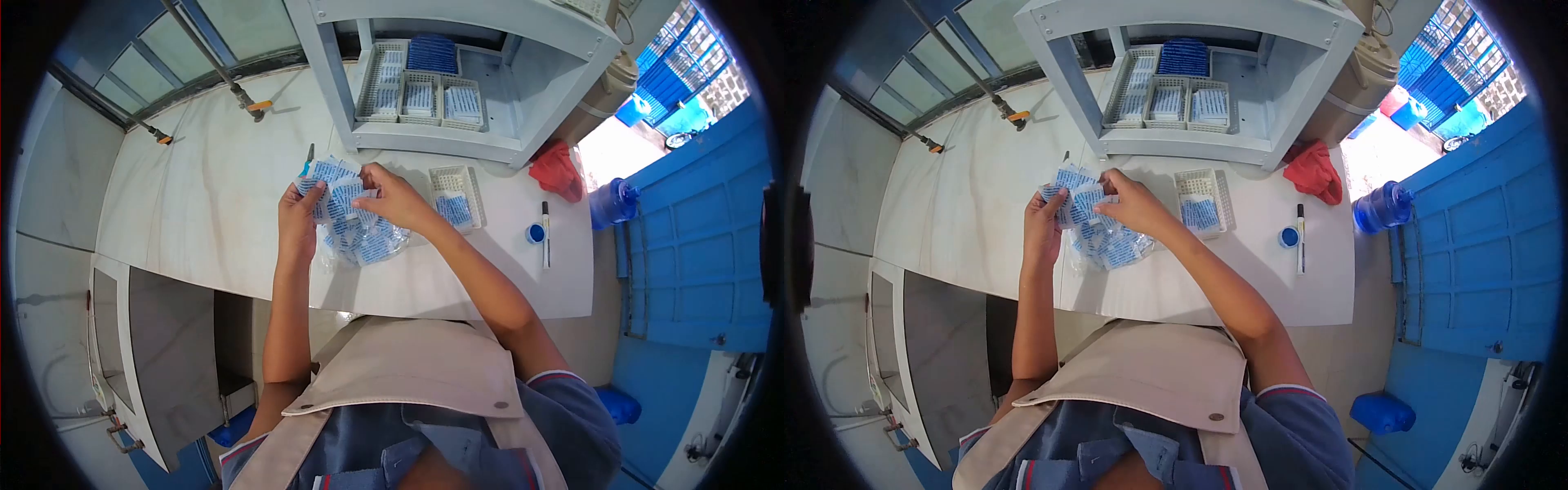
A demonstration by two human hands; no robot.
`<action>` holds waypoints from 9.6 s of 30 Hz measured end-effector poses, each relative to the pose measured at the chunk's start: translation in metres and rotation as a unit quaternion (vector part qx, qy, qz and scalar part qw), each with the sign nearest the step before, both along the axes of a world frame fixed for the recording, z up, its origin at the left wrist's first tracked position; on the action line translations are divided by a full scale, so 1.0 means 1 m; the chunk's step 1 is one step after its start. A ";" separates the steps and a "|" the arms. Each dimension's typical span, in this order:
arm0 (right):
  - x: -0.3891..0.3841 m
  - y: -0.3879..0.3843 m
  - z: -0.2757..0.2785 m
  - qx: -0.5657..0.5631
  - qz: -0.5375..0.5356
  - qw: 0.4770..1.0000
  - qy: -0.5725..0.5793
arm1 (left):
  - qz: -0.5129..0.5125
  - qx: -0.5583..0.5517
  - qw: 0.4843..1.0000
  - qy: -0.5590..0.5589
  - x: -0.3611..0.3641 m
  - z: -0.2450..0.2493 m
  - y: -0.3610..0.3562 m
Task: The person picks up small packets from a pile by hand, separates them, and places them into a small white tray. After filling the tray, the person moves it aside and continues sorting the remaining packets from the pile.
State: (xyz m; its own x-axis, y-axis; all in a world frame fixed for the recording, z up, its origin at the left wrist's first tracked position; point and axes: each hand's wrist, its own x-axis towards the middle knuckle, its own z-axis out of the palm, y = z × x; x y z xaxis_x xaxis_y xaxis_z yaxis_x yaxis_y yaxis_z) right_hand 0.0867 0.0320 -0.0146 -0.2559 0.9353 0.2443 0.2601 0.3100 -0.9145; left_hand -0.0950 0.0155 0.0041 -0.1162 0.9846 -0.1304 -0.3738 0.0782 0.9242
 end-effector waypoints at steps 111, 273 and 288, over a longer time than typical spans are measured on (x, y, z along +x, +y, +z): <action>0.045 -0.036 0.007 -0.143 0.012 0.981 0.131 | -0.011 -0.012 0.996 -0.093 0.054 0.003 -0.013; 0.136 0.013 0.002 0.073 0.171 0.878 -0.441 | -0.064 -0.074 0.985 -0.142 0.031 -0.004 -0.038; 0.088 -0.010 0.026 0.001 0.035 0.989 -0.144 | -0.102 -0.047 0.989 -0.099 0.052 -0.006 -0.029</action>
